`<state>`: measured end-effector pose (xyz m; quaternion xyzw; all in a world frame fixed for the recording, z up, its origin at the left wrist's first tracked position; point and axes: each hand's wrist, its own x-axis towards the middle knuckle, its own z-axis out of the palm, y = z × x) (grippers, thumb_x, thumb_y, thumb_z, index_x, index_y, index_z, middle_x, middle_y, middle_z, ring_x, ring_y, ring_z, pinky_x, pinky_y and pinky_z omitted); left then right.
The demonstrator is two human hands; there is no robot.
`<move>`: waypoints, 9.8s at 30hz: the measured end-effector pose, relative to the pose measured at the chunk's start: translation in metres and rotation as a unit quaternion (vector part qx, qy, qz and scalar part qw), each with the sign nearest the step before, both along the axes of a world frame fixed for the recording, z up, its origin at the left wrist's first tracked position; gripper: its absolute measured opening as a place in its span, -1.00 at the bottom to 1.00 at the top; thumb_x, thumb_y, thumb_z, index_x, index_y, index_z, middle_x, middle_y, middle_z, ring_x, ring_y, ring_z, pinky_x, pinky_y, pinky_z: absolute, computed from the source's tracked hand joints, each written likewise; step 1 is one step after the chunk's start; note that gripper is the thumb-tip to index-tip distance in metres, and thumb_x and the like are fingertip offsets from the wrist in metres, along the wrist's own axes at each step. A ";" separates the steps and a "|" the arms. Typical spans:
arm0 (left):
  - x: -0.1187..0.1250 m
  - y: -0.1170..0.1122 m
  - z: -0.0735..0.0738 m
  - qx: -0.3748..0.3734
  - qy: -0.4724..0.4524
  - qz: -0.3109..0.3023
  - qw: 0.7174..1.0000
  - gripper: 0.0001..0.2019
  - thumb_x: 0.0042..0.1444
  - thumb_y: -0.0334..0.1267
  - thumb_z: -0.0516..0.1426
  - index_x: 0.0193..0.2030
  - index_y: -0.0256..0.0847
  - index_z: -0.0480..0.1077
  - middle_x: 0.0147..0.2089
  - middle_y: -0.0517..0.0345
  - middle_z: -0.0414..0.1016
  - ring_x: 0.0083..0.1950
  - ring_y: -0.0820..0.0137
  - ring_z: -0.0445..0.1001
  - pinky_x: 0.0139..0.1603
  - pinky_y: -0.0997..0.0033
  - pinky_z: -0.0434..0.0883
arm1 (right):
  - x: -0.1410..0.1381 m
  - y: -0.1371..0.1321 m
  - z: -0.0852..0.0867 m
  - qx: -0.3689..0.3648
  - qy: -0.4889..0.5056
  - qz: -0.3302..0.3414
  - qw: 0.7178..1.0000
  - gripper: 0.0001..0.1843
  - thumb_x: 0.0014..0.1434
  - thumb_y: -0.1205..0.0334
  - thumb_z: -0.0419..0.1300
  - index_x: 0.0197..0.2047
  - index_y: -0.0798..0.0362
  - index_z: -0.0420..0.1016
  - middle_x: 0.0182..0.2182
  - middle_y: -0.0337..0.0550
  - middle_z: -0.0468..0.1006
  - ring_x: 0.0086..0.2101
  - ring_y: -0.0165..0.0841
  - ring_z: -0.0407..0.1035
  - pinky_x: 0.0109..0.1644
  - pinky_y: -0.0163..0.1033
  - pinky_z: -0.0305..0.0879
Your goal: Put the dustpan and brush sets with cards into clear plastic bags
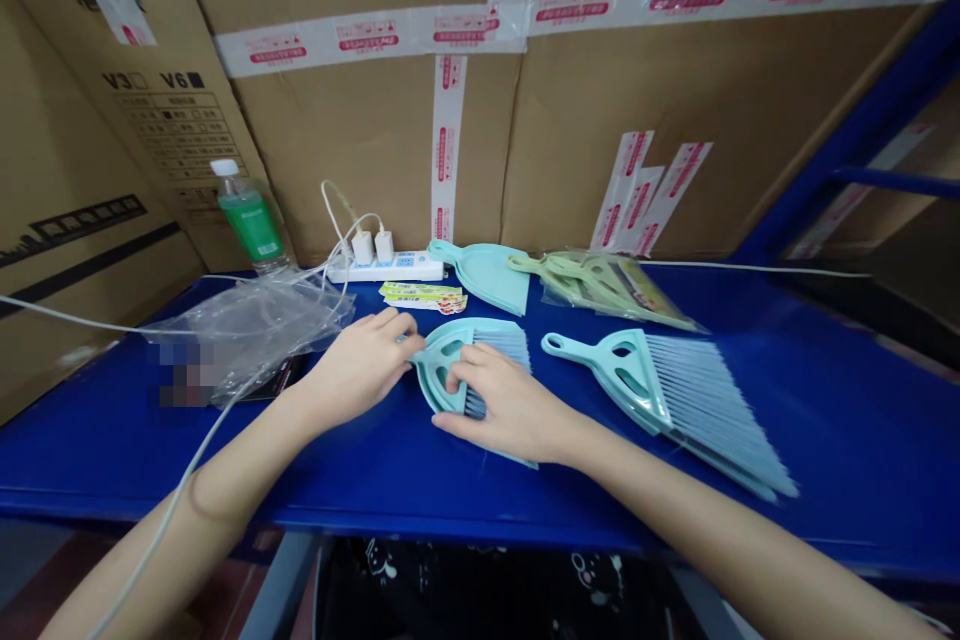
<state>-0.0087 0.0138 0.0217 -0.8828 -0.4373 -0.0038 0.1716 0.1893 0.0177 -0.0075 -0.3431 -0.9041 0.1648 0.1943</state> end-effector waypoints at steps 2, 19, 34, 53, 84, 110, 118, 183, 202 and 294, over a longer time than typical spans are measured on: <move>-0.004 0.004 -0.004 0.011 -0.023 -0.001 1.000 -0.74 0.17 -0.32 0.08 0.00 -0.27 0.36 -0.03 -0.04 0.46 -0.02 0.20 0.42 -0.04 0.20 0.40 | 0.001 -0.001 0.003 -0.002 -0.002 -0.007 1.000 -0.76 0.02 0.11 0.29 -0.38 0.07 0.35 -0.38 -0.18 0.34 -0.26 -0.28 0.26 -0.16 -0.14 0.22; -0.015 0.010 0.013 -0.042 -0.217 -0.083 0.972 -0.73 0.28 -0.28 -0.09 0.09 -0.19 0.21 0.00 0.00 0.32 0.02 0.32 0.39 0.04 0.26 0.39 | 0.021 -0.015 0.021 0.307 -0.045 -0.076 0.948 -0.71 0.25 0.16 0.01 -0.39 0.11 0.44 -0.43 -0.06 0.41 -0.34 -0.26 0.24 -0.24 -0.17 0.07; -0.004 0.115 0.021 0.002 -0.184 0.054 0.981 -0.69 0.18 -0.41 -0.07 0.01 -0.31 0.34 -0.05 -0.06 0.37 0.04 0.26 0.35 0.10 0.19 0.31 | 0.076 0.011 0.051 0.189 -0.273 -0.326 0.885 -0.54 0.28 0.23 -0.18 -0.22 0.27 0.51 -0.31 0.21 0.45 -0.23 -0.08 0.29 -0.20 -0.09 0.12; 0.035 0.194 0.015 -0.049 -0.139 -0.015 0.989 -0.70 0.19 -0.38 -0.02 0.03 -0.24 0.37 0.04 0.00 0.45 0.09 0.29 0.38 0.12 0.25 0.31 | 0.086 0.011 0.057 0.039 -0.352 -0.330 0.875 -0.76 0.25 0.16 0.03 -0.19 0.03 0.49 -0.21 -0.02 0.56 -0.19 -0.21 0.46 -0.34 -0.27 0.21; 0.031 0.203 0.020 -0.092 -0.074 -0.016 0.993 -0.62 0.12 -0.45 0.01 0.07 -0.16 0.37 0.08 0.06 0.45 0.10 0.33 0.39 0.11 0.35 0.27 | 0.111 0.018 0.054 0.005 -0.281 -0.274 0.920 -0.88 0.04 0.15 0.25 -0.43 0.01 0.44 -0.34 -0.16 0.53 -0.30 -0.27 0.42 -0.36 -0.28 0.20; 0.088 0.170 0.031 -0.074 -0.019 0.014 0.997 -0.45 -0.02 -0.55 -0.04 0.14 -0.21 0.32 0.11 -0.08 0.37 0.15 0.16 0.30 0.10 0.22 0.25 | 0.096 0.002 0.061 0.000 -0.377 -0.337 0.863 -0.86 0.07 0.16 0.24 -0.44 0.04 0.46 -0.43 -0.11 0.55 -0.36 -0.26 0.46 -0.49 -0.31 0.02; 0.150 0.155 0.016 -0.086 -0.046 -0.073 0.992 -0.59 0.19 -0.37 -0.06 0.18 -0.21 0.23 0.12 -0.04 0.33 0.07 0.27 0.40 0.05 0.36 0.30 | 0.099 0.007 0.057 0.004 -0.369 -0.345 0.863 -0.67 0.17 -0.04 0.12 -0.43 0.03 0.48 -0.43 -0.11 0.56 -0.32 -0.23 0.48 -0.47 -0.30 0.06; -0.026 -0.015 -0.014 -0.291 -0.421 0.017 0.859 -0.78 0.21 -0.16 -0.05 -0.04 -0.15 0.18 -0.18 0.12 0.36 -0.16 0.35 0.35 -0.11 0.35 0.34 | 0.062 0.013 0.034 -0.092 -0.149 0.003 0.985 -0.34 0.15 -0.03 0.14 0.22 0.17 0.18 -0.35 -0.15 0.45 -0.36 -0.31 0.33 -0.31 -0.27 0.23; -0.029 -0.028 -0.010 -0.146 -0.256 -0.006 0.956 -0.71 0.14 -0.20 0.05 0.01 -0.15 0.27 0.04 0.01 0.34 0.11 0.19 0.23 0.14 0.14 0.24 | 0.050 0.003 0.033 -0.176 -0.146 0.204 0.952 -0.77 0.05 0.24 0.27 -0.22 0.11 0.37 -0.44 -0.32 0.28 -0.40 -0.43 0.23 -0.26 -0.33 0.18; -0.050 0.035 0.010 -0.042 0.024 0.392 0.919 -0.49 0.05 -0.55 -0.12 0.17 -0.37 0.24 0.02 -0.21 0.45 -0.02 0.17 0.49 -0.11 0.32 0.40 | 0.048 -0.002 0.028 -0.154 -0.127 0.190 0.961 -0.74 -0.06 0.57 0.02 -0.30 0.09 0.33 -0.60 -0.38 0.23 -0.54 -0.47 0.16 -0.39 -0.37 0.12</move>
